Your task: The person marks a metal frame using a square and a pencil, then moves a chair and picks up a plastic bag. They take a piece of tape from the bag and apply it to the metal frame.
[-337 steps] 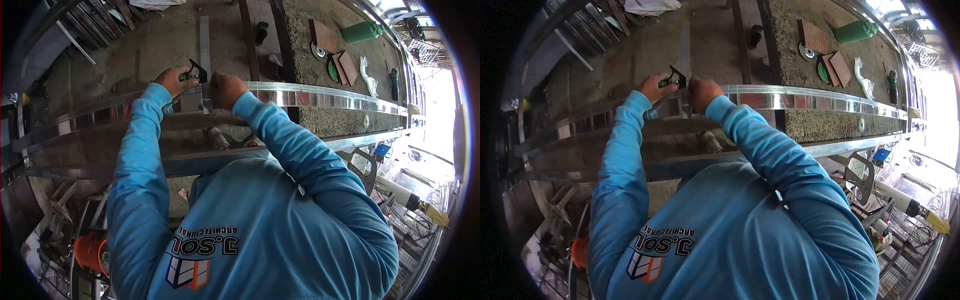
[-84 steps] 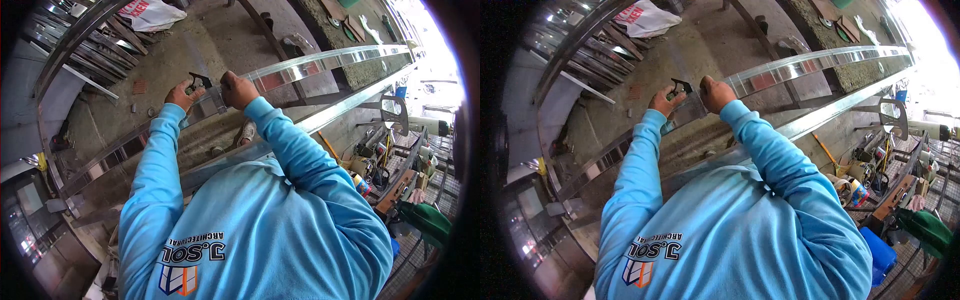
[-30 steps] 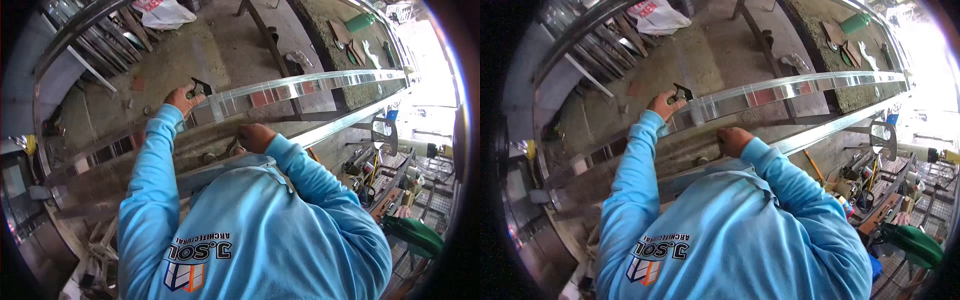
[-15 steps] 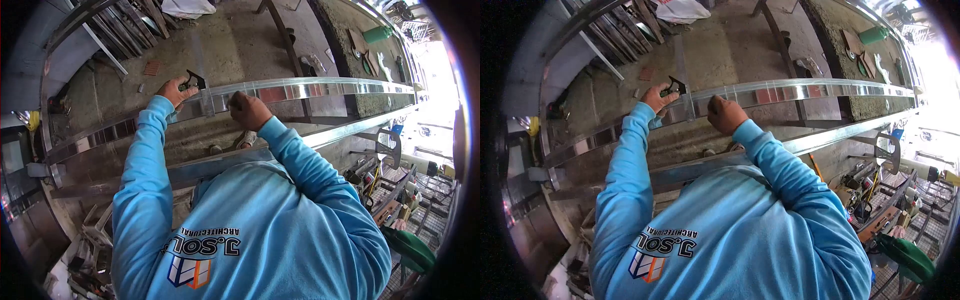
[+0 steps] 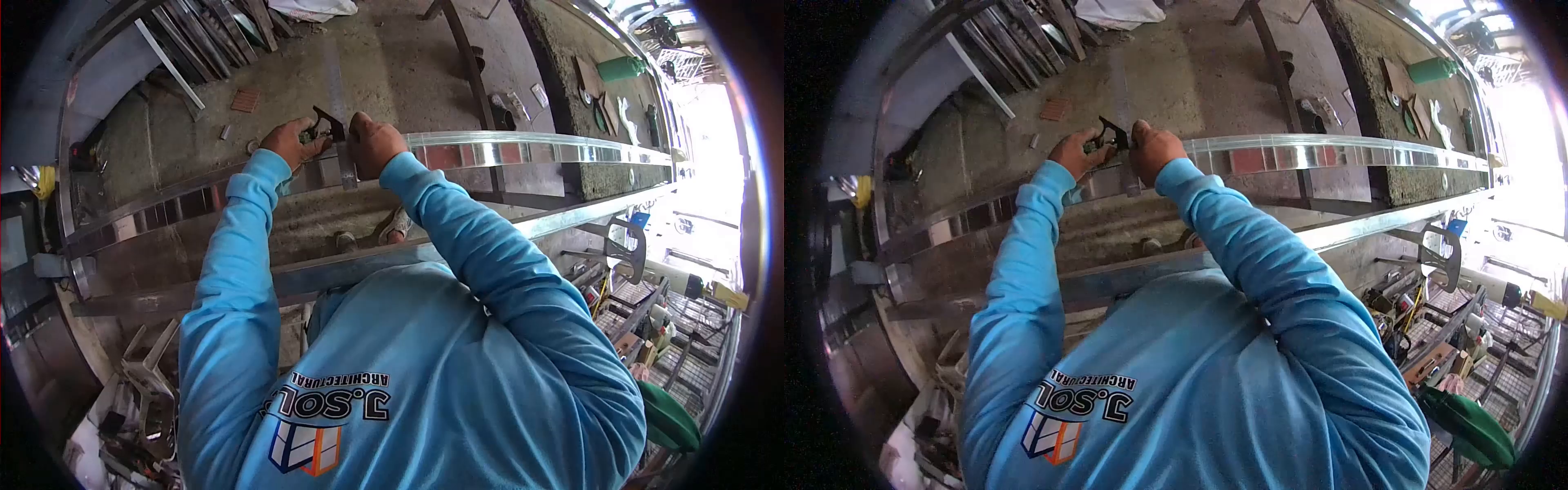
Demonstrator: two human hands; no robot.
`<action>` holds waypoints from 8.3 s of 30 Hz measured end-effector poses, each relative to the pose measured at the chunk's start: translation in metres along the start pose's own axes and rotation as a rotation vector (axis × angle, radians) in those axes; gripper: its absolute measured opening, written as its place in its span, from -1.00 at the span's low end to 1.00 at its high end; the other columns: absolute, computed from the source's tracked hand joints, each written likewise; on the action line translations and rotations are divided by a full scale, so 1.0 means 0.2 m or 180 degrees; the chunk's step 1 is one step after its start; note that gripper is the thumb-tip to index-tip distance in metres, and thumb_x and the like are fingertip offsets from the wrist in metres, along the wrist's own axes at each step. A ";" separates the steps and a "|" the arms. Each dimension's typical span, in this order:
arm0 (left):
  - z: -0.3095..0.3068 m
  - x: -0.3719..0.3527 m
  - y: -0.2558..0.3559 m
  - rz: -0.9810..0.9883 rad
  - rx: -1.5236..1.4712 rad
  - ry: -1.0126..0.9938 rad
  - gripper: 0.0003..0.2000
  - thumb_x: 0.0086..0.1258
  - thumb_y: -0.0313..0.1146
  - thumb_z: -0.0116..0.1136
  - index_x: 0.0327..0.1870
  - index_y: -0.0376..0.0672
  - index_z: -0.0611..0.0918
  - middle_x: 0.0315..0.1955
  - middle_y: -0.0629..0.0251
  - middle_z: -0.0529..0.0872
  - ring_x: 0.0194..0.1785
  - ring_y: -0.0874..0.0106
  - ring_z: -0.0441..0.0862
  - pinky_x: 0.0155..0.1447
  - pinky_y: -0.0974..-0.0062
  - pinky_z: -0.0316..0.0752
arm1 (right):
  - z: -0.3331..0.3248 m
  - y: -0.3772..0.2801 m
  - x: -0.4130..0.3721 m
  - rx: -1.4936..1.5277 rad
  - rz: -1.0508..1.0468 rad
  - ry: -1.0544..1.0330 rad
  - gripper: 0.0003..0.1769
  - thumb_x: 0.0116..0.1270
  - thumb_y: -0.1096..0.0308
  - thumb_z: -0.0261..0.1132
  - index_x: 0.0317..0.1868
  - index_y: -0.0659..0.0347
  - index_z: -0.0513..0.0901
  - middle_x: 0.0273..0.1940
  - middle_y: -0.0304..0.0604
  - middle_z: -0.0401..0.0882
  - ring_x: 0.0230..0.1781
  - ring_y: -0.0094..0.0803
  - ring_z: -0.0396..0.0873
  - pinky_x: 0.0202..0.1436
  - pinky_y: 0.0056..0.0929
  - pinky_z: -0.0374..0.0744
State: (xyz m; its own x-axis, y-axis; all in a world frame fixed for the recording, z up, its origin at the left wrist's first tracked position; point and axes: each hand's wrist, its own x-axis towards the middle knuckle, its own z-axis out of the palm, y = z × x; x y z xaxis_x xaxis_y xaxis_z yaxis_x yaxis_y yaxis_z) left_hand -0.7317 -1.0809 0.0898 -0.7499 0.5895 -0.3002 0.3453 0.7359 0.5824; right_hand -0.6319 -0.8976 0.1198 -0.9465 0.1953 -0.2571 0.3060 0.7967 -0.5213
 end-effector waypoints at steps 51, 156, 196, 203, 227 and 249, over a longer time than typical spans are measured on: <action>-0.10 -0.08 -0.04 -0.0556 -0.0734 -0.0356 -0.14 0.10 0.23 0.36 0.27 -0.31 0.47 0.04 -0.08 0.62 -0.13 0.22 0.65 0.00 0.28 0.56 | -0.19 0.28 -0.86 0.0843 -0.0584 -0.1117 -0.77 0.25 0.31 0.23 -0.20 0.31 0.63 -0.29 0.03 0.64 -0.31 -0.14 0.67 -0.26 -0.25 0.64; -0.56 -0.73 -0.45 0.0447 -0.0633 0.0253 -0.52 0.14 0.09 0.40 -0.37 -0.27 0.72 -0.60 0.35 0.63 -0.55 0.50 0.52 -0.40 0.37 0.42 | 0.30 0.07 -1.06 0.2155 0.1145 0.0266 -0.71 0.33 0.33 0.15 0.01 0.25 0.52 -0.17 0.04 0.66 -0.21 -0.13 0.65 -0.12 -0.20 0.58; -0.34 -0.21 -0.41 0.0091 -0.0069 0.0027 -0.11 0.13 0.42 0.15 0.15 -0.36 0.54 0.00 -0.16 0.64 0.10 0.03 0.61 0.15 0.20 0.51 | 0.31 -0.45 -0.26 0.1342 -0.0023 0.0886 -0.78 0.28 0.32 0.23 -0.13 0.23 0.51 -0.31 0.12 0.64 -0.22 0.05 0.64 -0.18 -0.10 0.57; -0.31 -0.20 -0.45 0.0186 0.0471 0.0294 -0.20 0.17 0.39 0.13 0.08 -0.30 0.58 -0.04 -0.12 0.67 0.07 0.00 0.62 0.11 0.19 0.53 | 0.36 -0.49 -0.04 0.0766 0.0034 0.0630 -0.81 0.31 0.29 0.18 -0.13 0.18 0.53 -0.30 0.08 0.65 -0.22 0.03 0.65 -0.17 -0.13 0.59; -0.33 -0.21 -0.54 0.0102 -0.0274 0.0182 -0.15 0.17 0.33 0.21 0.22 -0.34 0.49 -0.10 -0.10 0.69 -0.49 0.27 0.69 -0.32 0.37 0.65 | 0.21 -0.44 -0.66 0.1451 0.0308 -0.0341 -0.72 0.16 0.35 0.31 -0.14 0.26 0.52 -0.35 0.09 0.64 -0.29 -0.03 0.67 -0.23 -0.21 0.59; -0.33 -0.19 -0.46 -0.0080 -0.0398 0.0092 -0.19 0.15 0.24 0.30 0.21 -0.34 0.52 -0.03 -0.05 0.68 -0.43 0.36 0.70 -0.49 0.47 0.60 | 0.30 -0.49 -0.41 0.1528 0.0002 0.0868 -0.76 0.23 0.34 0.25 -0.12 0.26 0.53 -0.29 0.12 0.64 -0.24 0.06 0.65 -0.16 -0.15 0.58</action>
State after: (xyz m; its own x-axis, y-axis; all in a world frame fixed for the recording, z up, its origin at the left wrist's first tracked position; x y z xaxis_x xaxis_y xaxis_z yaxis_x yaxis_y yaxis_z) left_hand -0.7721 -1.1938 0.0978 -0.7740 0.5602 -0.2951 0.2546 0.7020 0.6651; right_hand -0.5774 -1.0270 0.1432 -0.9191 0.3875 -0.0707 0.2587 0.4586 -0.8501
